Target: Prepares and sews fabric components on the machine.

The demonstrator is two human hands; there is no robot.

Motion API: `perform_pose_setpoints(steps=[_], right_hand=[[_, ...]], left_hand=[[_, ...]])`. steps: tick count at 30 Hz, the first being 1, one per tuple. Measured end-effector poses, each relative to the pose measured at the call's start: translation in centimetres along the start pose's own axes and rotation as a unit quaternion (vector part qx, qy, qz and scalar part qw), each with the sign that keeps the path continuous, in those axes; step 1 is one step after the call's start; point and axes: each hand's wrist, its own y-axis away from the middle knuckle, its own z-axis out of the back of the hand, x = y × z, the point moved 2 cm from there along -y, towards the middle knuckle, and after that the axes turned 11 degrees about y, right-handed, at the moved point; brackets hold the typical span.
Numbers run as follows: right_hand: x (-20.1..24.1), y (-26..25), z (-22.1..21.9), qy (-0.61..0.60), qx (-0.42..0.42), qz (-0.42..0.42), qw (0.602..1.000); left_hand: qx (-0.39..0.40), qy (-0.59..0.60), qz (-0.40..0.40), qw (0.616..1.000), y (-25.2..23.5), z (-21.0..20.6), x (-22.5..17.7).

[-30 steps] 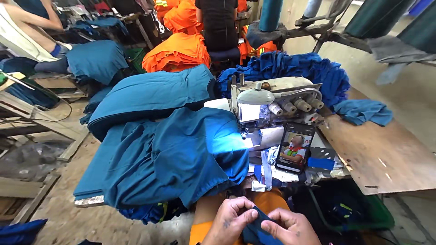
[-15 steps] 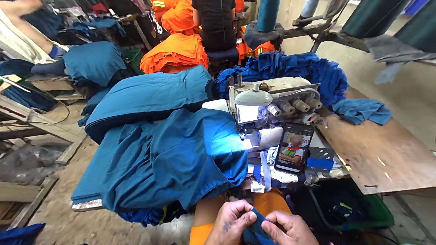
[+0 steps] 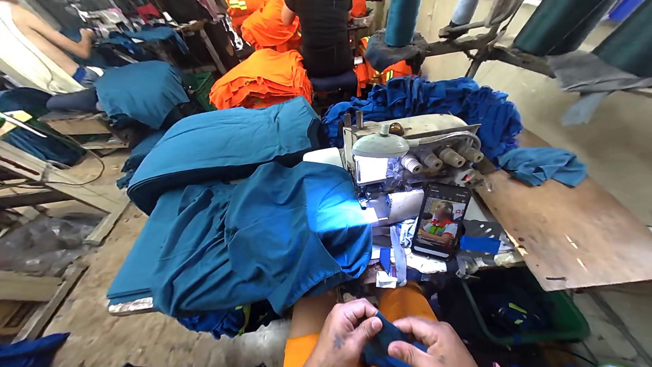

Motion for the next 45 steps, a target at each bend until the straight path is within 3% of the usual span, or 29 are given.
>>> perform_pose_setpoints(steps=[13,26,40,45], right_hand=[[-0.12,0.18,0.13,0.016,0.017,0.009,1.000],[-0.25,0.09,0.23,0.058,-0.023,0.026,0.998],[-0.16,0.01,0.54,0.072,0.051,0.019,0.996],[-0.39,-0.13,0.29,0.033,0.038,0.009,0.999]], left_hand=[[0.007,0.002,-0.004,1.000,0.03,-0.24,0.29],[0.013,0.009,-0.009,1.000,-0.17,-0.43,0.05],[0.001,0.034,0.019,0.999,0.18,-0.67,0.44],[0.012,0.029,-0.009,0.999,-0.09,-0.42,0.38]])
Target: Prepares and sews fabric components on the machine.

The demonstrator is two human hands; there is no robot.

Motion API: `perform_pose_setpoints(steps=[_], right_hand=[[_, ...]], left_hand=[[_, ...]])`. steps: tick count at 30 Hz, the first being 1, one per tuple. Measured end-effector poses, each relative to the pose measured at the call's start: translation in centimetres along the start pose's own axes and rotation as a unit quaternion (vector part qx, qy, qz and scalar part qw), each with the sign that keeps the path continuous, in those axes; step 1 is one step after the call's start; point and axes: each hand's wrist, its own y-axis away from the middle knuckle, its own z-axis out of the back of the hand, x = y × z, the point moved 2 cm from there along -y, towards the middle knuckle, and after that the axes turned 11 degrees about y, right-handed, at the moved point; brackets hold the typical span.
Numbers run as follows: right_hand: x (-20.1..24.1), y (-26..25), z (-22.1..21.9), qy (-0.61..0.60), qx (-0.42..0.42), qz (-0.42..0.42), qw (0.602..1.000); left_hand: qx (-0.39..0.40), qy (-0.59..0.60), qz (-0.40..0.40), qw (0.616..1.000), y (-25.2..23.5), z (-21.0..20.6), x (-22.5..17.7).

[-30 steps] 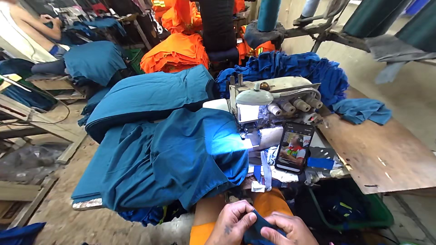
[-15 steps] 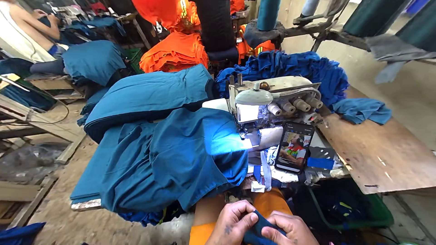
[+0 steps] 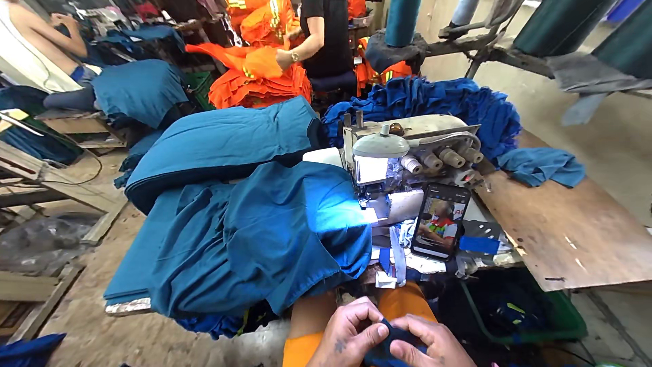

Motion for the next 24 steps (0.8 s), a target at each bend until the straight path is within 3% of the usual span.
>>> perform_pose_setpoints(steps=[6,10,24], right_hand=[[0.5,-0.3,-0.1,0.004,-0.026,0.007,1.000],[0.2,-0.3,0.0,-0.009,-0.056,0.023,0.998],[-0.2,-0.3,0.1,-0.067,-0.072,-0.017,0.995]], left_hand=[[0.001,0.056,0.003,0.998,-0.2,-0.2,0.4],[0.057,0.109,0.062,0.990,0.4,-0.2,1.8],[0.061,0.071,0.082,0.992,0.5,-0.5,1.2]])
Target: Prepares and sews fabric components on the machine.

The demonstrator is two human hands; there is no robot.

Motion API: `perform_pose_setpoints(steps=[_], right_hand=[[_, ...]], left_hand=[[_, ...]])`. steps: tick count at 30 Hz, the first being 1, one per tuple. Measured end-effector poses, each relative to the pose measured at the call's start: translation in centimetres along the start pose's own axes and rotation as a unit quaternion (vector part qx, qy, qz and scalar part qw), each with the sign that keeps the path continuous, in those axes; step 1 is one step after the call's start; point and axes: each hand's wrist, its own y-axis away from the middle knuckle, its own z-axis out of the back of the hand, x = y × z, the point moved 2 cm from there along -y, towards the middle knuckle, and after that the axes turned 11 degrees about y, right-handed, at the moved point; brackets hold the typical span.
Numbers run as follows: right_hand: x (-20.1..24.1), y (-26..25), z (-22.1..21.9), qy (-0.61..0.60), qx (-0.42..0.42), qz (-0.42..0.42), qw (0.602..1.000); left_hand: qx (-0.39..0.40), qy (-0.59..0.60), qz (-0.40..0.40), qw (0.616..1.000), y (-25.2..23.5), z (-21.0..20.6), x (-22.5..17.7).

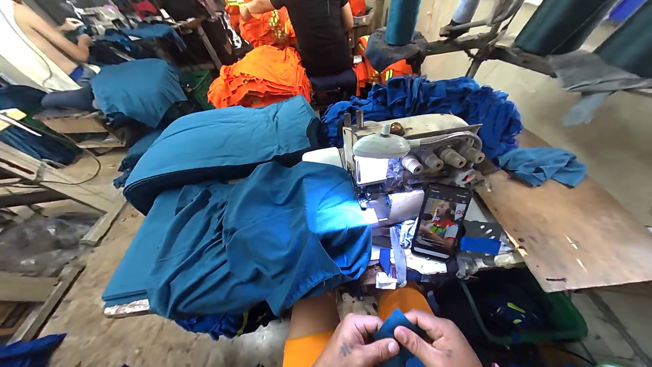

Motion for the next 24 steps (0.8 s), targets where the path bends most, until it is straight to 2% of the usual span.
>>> perform_pose_setpoints(steps=[10,24], right_hand=[[0.21,0.23,-0.05,-0.044,0.021,-0.003,0.999],[0.25,0.35,0.05,-0.034,0.031,0.013,0.999]], left_hand=[[0.016,0.041,0.010,0.999,0.25,-0.40,-0.14],[0.025,0.046,0.010,0.999,0.41,-0.50,-0.14]])
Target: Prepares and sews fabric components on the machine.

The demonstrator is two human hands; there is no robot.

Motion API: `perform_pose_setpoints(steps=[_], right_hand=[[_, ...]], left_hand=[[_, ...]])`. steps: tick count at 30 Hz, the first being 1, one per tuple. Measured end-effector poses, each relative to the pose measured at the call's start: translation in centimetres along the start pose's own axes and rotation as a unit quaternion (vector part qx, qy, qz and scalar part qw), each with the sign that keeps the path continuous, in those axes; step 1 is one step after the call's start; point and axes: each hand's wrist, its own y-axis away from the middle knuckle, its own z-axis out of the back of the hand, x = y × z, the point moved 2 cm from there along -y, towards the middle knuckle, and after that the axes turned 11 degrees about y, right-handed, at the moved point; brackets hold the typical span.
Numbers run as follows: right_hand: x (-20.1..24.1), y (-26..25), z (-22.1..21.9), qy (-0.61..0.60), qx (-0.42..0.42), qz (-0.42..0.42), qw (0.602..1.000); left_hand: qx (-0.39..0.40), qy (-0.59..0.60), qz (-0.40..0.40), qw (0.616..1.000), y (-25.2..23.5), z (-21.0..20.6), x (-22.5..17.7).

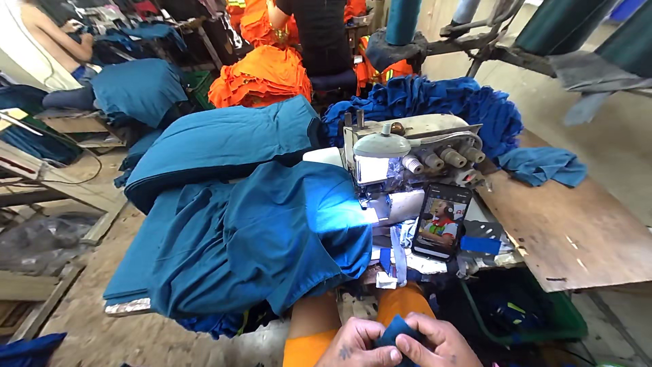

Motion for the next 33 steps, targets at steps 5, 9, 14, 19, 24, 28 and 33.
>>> perform_pose_setpoints(steps=[5,9,14,19,24,28,33], right_hand=[[0.04,0.01,-0.03,0.003,0.004,0.009,1.000],[-0.05,0.02,-0.02,0.008,0.009,0.014,1.000],[0.16,0.15,-0.09,0.001,0.015,0.009,1.000],[0.28,0.24,-0.25,-0.001,0.013,0.006,1.000],[0.17,0.29,-0.22,0.002,0.010,0.003,1.000],[0.25,0.26,-0.21,-0.005,0.007,0.004,1.000],[0.28,0.23,-0.06,-0.009,0.007,0.003,1.000]], left_hand=[[0.000,0.007,0.000,1.000,0.14,-0.07,0.02],[0.004,0.000,-0.004,1.000,0.22,-0.06,0.10],[-0.003,-0.001,-0.004,1.000,0.27,-0.04,0.19],[-0.005,-0.013,-0.007,1.000,0.29,0.06,0.05],[-0.013,-0.001,-0.004,1.000,0.31,-0.10,0.05],[-0.013,0.019,-0.006,1.000,0.17,-0.10,0.07],[-0.014,0.010,-0.007,1.000,0.08,0.15,-0.08]])
